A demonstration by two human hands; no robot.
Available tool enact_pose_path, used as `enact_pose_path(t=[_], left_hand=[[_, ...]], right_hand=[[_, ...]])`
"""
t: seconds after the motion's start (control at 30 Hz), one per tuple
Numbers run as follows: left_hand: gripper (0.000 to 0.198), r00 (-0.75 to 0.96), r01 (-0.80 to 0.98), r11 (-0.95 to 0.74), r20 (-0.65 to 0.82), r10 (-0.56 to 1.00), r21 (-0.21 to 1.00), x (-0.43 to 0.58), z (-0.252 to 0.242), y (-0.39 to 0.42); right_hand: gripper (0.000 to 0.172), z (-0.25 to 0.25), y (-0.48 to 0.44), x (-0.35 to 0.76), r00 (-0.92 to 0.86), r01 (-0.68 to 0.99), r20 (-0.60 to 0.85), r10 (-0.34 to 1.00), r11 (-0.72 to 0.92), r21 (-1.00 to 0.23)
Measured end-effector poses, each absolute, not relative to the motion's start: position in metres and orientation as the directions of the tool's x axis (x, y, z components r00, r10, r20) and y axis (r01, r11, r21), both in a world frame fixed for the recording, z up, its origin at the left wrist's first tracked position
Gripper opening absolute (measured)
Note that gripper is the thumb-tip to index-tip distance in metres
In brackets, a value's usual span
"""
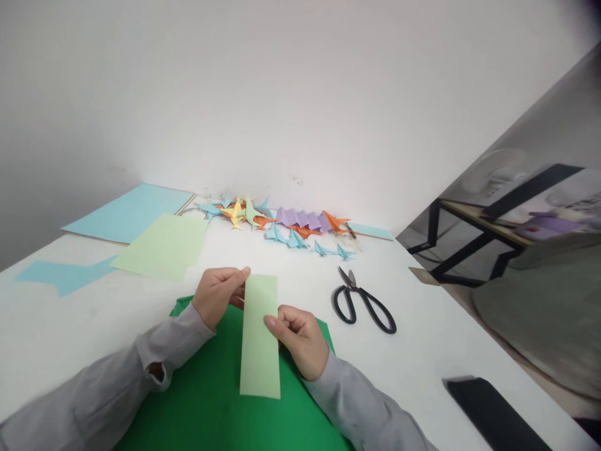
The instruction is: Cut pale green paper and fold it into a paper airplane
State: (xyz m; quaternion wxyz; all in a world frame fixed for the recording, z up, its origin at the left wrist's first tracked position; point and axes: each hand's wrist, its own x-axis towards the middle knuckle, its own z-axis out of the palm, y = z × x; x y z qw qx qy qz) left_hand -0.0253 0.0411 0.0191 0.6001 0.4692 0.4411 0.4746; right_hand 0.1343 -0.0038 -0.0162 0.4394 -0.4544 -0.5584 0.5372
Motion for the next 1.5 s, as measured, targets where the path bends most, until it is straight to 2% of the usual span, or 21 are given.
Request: enact_pose_path(t=[0.13, 0.23, 0.37, 0.5, 0.67, 0.77, 0.9, 0.97, 1.13, 1.5], left_hand=[[0.036, 0.239, -0.078, 0.12, -0.098, 0.966, 0.99, -0.02, 0.017, 0.036], [0.033, 0.324, 0.008, 0.117, -0.113, 0.939, 0.993, -0.017, 0.014, 0.033], [0.028, 0.391, 0.071, 0.163, -0.178, 0.903, 0.984, -0.017, 0.014, 0.032], [0.026, 0.38, 0.089, 0.141, -0.164, 0.91, 0.986, -0.019, 0.019, 0.035], [0.026, 0.401, 0.111, 0.118, -0.154, 0.903, 0.987, -0.02, 0.018, 0.033], [0.029, 0.475, 0.202, 0.054, -0.146, 0.868, 0.978, -0.015, 0.011, 0.026], [0.028, 0.542, 0.264, 0.055, -0.195, 0.817, 0.963, -0.008, 0.004, 0.017], [0.028, 0.532, 0.255, 0.062, -0.193, 0.824, 0.965, -0.006, 0.002, 0.016], [0.028, 0.508, 0.274, -0.024, -0.124, 0.852, 0.961, -0.008, 0.003, 0.019], [0.036, 0.563, 0.375, 0.0, -0.228, 0.794, 0.927, -0.009, 0.004, 0.019]], right_hand=[[0.044, -0.021, 0.0, 0.135, -0.124, -0.047, 0.002, 0.992, -0.004, -0.999], [0.034, -0.023, 0.004, 0.135, -0.06, -0.187, 0.005, 0.998, -0.006, -0.982], [0.036, -0.02, 0.005, 0.134, -0.108, -0.313, 0.009, 0.994, -0.026, -0.95], [0.035, -0.016, 0.002, 0.131, -0.133, -0.314, 0.004, 0.991, -0.038, -0.949], [0.03, -0.016, 0.002, 0.131, -0.062, -0.306, -0.009, 0.998, -0.027, -0.952], [0.027, -0.018, 0.005, 0.134, -0.013, -0.254, -0.012, 1.0, -0.015, -0.967], [0.022, -0.017, 0.009, 0.138, -0.065, -0.159, 0.06, 0.996, 0.049, -0.986], [0.022, -0.015, 0.01, 0.139, -0.089, -0.162, 0.038, 0.995, 0.023, -0.987], [0.026, -0.011, 0.008, 0.139, -0.107, -0.15, -0.119, 0.987, -0.134, -0.979], [0.026, -0.016, 0.011, 0.142, -0.065, -0.178, -0.072, 0.995, -0.082, -0.981]])
